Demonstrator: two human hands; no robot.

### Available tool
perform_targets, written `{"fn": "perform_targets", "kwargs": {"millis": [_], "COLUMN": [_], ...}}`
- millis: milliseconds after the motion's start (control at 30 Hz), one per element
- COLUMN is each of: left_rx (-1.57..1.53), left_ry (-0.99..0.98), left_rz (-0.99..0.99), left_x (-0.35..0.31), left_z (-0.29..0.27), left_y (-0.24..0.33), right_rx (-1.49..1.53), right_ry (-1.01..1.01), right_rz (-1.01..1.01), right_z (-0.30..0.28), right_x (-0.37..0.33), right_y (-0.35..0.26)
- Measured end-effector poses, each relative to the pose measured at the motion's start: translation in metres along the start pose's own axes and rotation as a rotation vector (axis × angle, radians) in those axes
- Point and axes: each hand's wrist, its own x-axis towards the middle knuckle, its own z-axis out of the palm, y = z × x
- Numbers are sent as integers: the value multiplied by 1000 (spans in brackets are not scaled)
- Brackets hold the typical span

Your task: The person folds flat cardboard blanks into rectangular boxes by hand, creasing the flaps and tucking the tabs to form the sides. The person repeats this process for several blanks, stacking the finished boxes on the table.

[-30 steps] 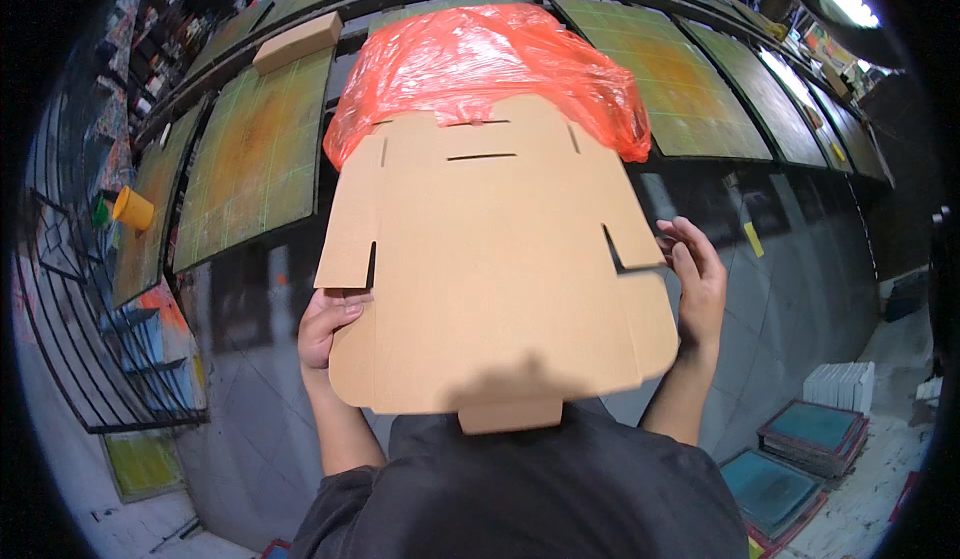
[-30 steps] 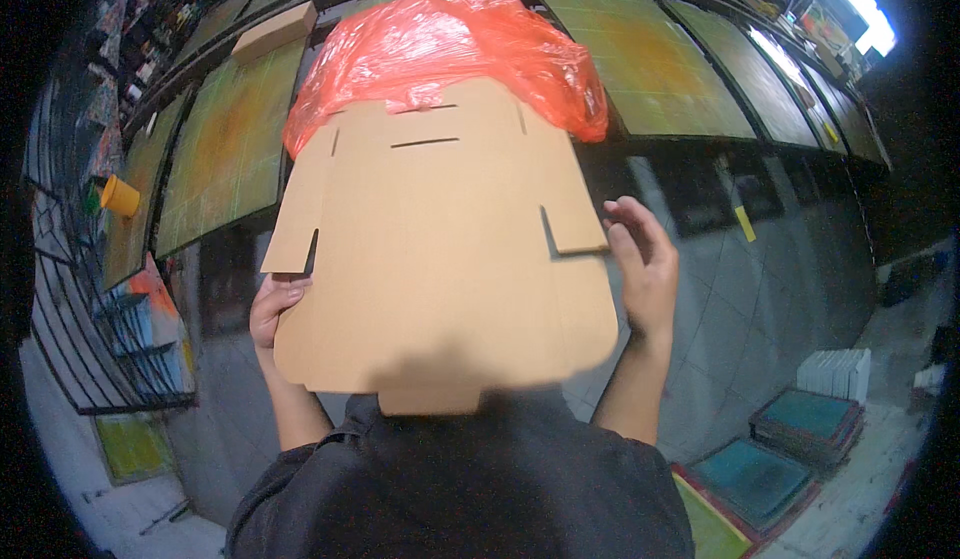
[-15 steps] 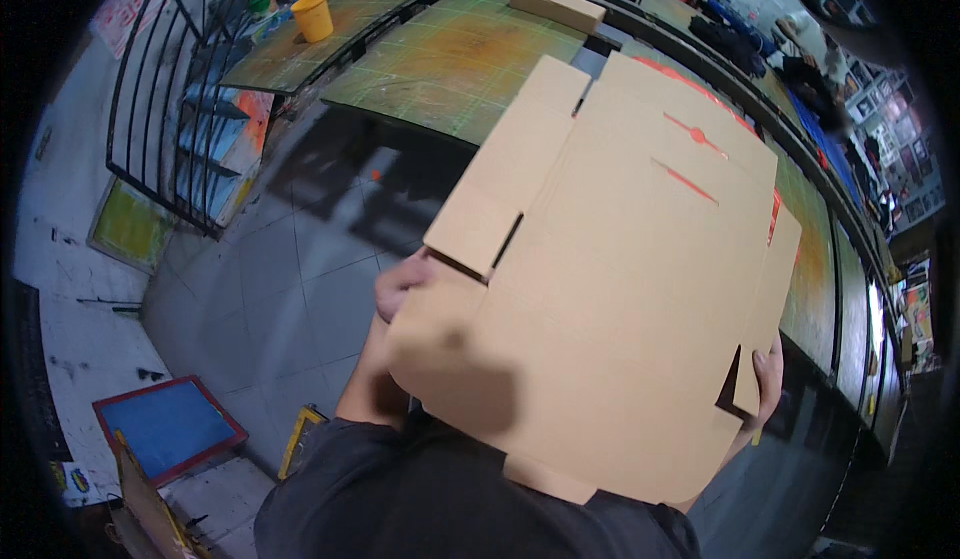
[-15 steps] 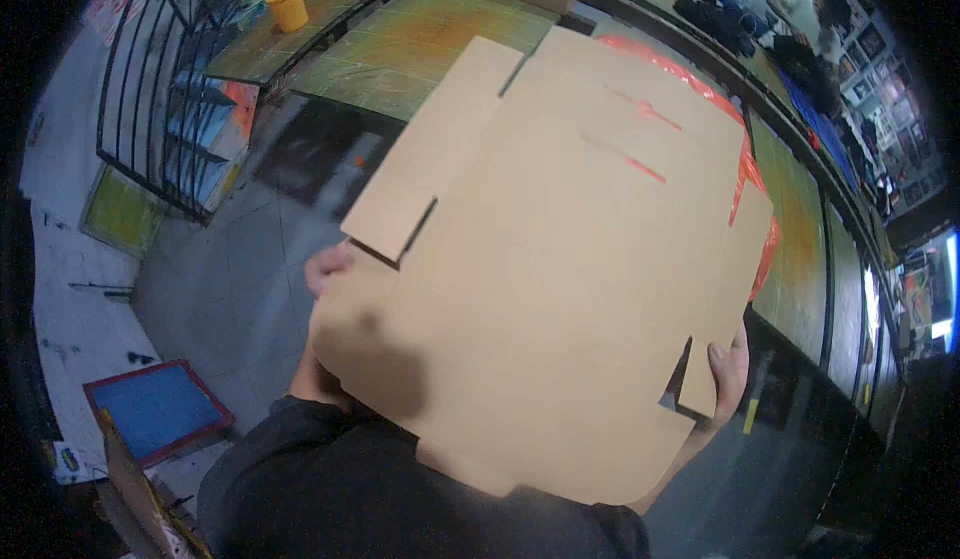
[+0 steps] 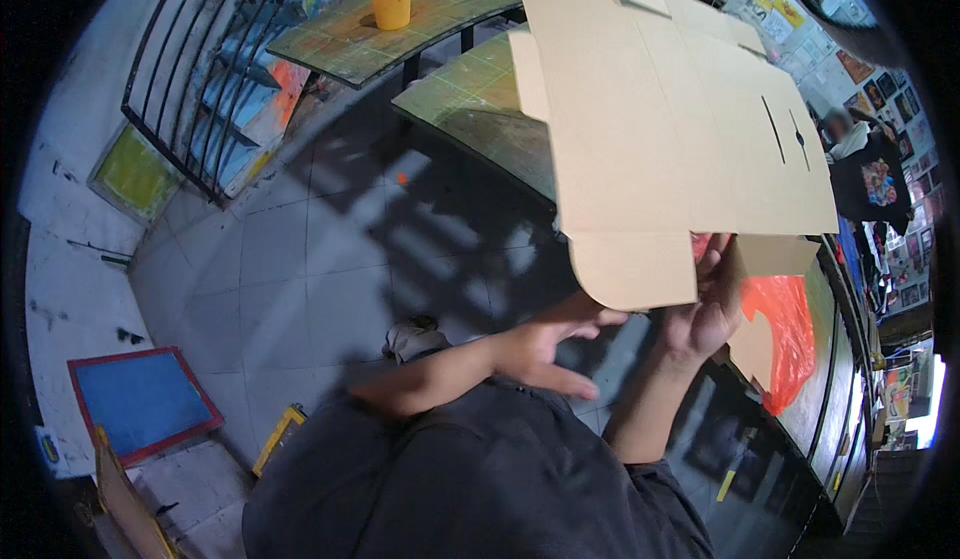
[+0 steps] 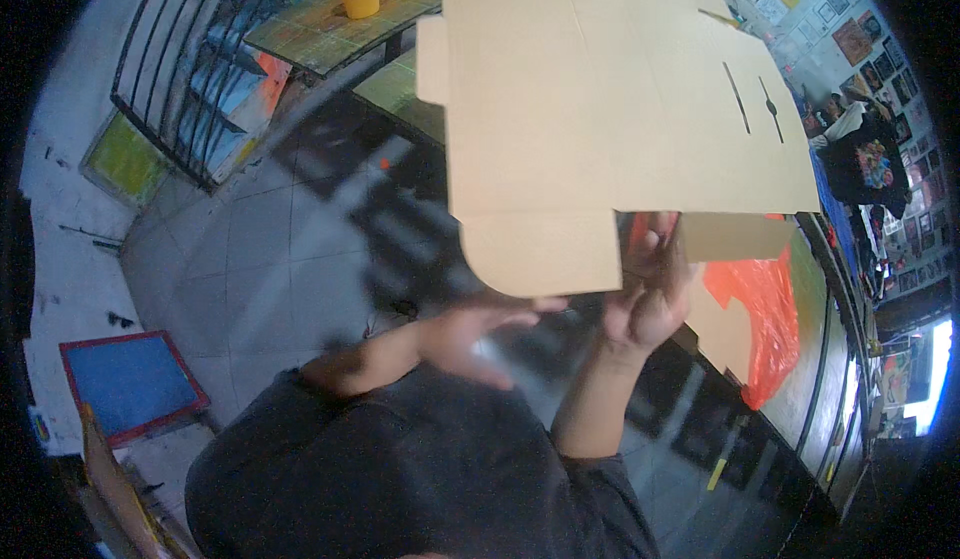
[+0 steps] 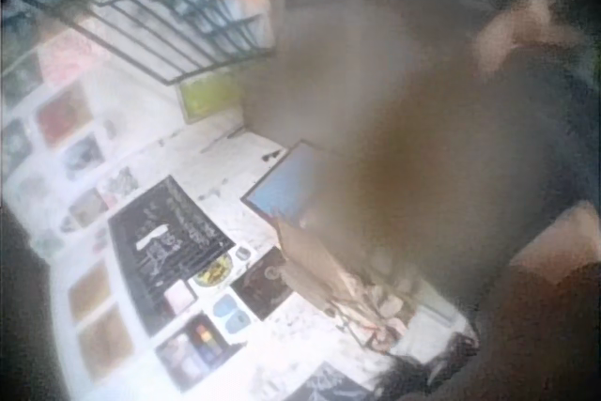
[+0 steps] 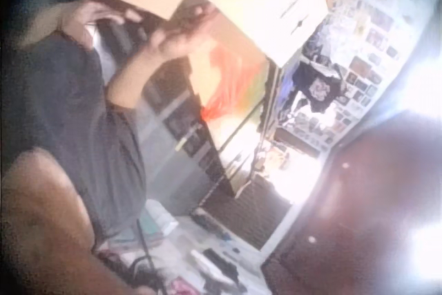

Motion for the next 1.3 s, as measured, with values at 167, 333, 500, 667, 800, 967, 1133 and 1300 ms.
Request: {"fn": "perform_targets", "kwargs": {"millis": [167, 333, 500, 667, 800, 967, 1133, 1300], "left_rx": [-157, -471, -636, -696, -677, -617, -626, -266], "left_ry": [509, 740, 342, 317, 145, 273, 594, 649], "left_rz": [366, 114, 37, 119, 11, -198, -230, -304], "left_x": [39, 42, 12, 24, 42, 57, 3, -53], "left_z": [-81, -213, -347, -429, -476, -508, -438, -436], "left_y": [9, 43, 27, 2, 1, 27, 42, 38], "right_rx": [-236, -934, -650, -104, 221, -337, -364, -482], "right_ry": [100, 110, 34, -36, -12, 354, 538, 578], "right_rz": [-49, 183, 289, 139, -28, 159, 91, 85], "right_z": [28, -19, -16, -6, -5, 11, 16, 15], "right_x": [7, 0, 13, 20, 33, 53, 42, 22], "right_y": [134, 203, 217, 205, 190, 204, 249, 270]}}
